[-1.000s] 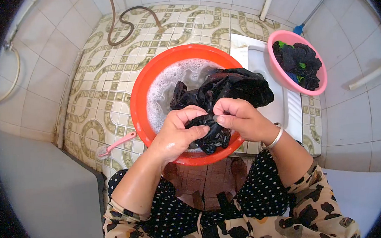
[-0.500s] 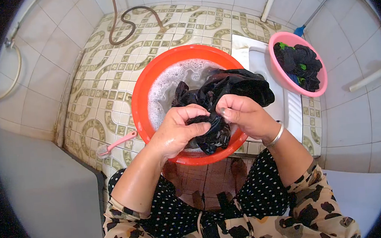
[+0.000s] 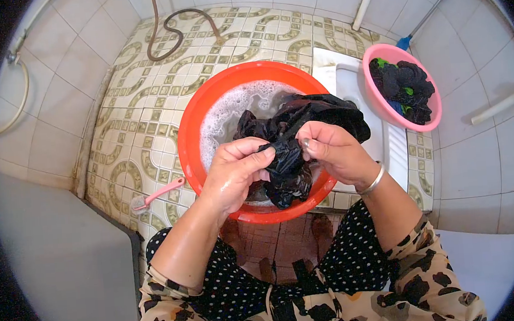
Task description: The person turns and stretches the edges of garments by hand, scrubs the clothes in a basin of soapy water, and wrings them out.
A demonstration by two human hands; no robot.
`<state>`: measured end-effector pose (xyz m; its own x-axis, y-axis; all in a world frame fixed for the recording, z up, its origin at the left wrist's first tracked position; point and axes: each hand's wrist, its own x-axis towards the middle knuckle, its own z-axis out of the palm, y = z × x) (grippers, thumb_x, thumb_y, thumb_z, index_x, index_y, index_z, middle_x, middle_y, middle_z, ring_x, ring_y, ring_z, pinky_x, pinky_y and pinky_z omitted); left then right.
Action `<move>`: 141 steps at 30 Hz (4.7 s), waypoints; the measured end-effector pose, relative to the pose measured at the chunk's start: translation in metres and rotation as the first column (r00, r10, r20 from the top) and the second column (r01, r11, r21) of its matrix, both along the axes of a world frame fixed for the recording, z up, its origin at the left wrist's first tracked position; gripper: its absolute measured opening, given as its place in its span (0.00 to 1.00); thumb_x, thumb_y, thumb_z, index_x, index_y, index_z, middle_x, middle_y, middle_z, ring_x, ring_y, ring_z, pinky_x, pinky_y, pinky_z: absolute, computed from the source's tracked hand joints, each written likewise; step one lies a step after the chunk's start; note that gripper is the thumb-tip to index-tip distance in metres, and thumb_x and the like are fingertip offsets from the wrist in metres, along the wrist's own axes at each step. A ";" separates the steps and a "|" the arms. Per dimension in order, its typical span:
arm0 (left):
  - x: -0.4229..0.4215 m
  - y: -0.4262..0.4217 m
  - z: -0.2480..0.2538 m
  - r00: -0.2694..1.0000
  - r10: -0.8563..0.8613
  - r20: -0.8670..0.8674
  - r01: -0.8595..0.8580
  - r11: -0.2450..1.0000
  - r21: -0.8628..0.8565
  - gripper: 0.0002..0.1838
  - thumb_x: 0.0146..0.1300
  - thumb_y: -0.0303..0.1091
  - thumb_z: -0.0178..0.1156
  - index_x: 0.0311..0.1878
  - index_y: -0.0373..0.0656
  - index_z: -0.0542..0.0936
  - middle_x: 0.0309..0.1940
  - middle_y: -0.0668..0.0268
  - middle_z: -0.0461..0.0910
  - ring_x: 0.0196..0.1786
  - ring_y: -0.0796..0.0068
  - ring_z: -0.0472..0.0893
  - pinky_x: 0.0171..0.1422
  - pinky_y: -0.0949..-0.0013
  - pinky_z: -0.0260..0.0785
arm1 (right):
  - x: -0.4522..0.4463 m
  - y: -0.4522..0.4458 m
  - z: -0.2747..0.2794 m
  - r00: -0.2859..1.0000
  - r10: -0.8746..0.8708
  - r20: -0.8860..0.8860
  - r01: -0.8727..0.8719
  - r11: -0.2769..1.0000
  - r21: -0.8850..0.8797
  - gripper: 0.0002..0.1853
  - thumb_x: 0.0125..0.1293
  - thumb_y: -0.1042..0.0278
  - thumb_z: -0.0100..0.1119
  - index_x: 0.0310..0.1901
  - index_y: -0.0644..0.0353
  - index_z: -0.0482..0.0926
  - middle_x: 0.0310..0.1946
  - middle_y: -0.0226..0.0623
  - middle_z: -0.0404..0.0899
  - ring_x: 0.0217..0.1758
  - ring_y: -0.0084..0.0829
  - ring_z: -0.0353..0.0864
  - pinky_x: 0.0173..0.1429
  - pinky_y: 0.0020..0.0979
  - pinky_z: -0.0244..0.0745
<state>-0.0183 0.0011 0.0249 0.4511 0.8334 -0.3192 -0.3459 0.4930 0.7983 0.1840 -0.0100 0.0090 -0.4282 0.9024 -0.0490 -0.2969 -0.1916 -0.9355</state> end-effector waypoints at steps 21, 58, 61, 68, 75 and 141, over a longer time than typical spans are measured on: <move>0.005 -0.006 -0.010 0.988 0.115 -0.101 -0.089 0.968 0.235 0.05 0.53 0.25 0.60 0.34 0.39 0.78 0.38 0.69 0.75 0.34 0.79 0.76 0.31 0.74 0.72 | 0.002 -0.002 0.004 0.964 -0.108 0.244 0.061 0.979 0.193 0.08 0.58 0.66 0.59 0.31 0.63 0.74 0.26 0.23 0.72 0.30 0.13 0.68 0.36 0.18 0.65; 0.000 0.002 -0.012 0.949 0.118 0.291 -0.112 0.993 -0.036 0.08 0.59 0.26 0.51 0.40 0.35 0.74 0.36 0.63 0.76 0.42 0.71 0.75 0.52 0.67 0.66 | 0.009 0.006 0.004 0.979 0.116 0.169 -0.136 0.985 0.109 0.07 0.55 0.71 0.59 0.34 0.63 0.74 0.27 0.23 0.72 0.32 0.14 0.69 0.39 0.20 0.67; 0.000 0.003 -0.012 0.958 0.112 0.265 -0.114 0.993 -0.008 0.07 0.58 0.26 0.53 0.39 0.37 0.74 0.35 0.64 0.76 0.40 0.73 0.75 0.50 0.69 0.66 | 0.008 0.005 0.005 0.978 0.103 0.179 -0.118 0.990 0.073 0.07 0.54 0.71 0.59 0.33 0.63 0.74 0.27 0.23 0.73 0.32 0.14 0.68 0.38 0.20 0.66; 0.002 0.001 -0.016 0.951 0.095 -0.294 0.089 0.828 0.553 0.07 0.53 0.28 0.62 0.33 0.37 0.77 0.32 0.66 0.73 0.39 0.76 0.72 0.49 0.73 0.62 | -0.001 0.004 -0.005 0.894 -0.156 0.419 0.023 0.952 0.305 0.07 0.54 0.68 0.59 0.28 0.63 0.74 0.21 0.27 0.73 0.27 0.17 0.70 0.33 0.23 0.67; -0.002 0.003 -0.010 0.974 0.179 -0.135 -0.137 0.952 0.274 0.07 0.56 0.28 0.60 0.38 0.40 0.76 0.40 0.66 0.74 0.44 0.75 0.73 0.50 0.72 0.66 | -0.002 0.011 -0.005 0.844 -0.146 0.517 -0.076 0.920 0.385 0.08 0.54 0.67 0.59 0.30 0.63 0.74 0.21 0.34 0.74 0.26 0.23 0.73 0.34 0.26 0.69; 0.009 -0.017 -0.009 0.781 0.555 -0.285 0.173 0.246 0.954 0.11 0.38 0.12 0.56 0.25 0.38 0.78 0.37 0.58 0.68 0.34 0.71 0.75 0.36 0.75 0.70 | -0.008 -0.006 -0.016 0.603 -0.745 0.285 0.068 0.404 0.912 0.14 0.44 0.85 0.53 0.32 0.62 0.63 0.30 0.45 0.66 0.34 0.47 0.68 0.38 0.40 0.67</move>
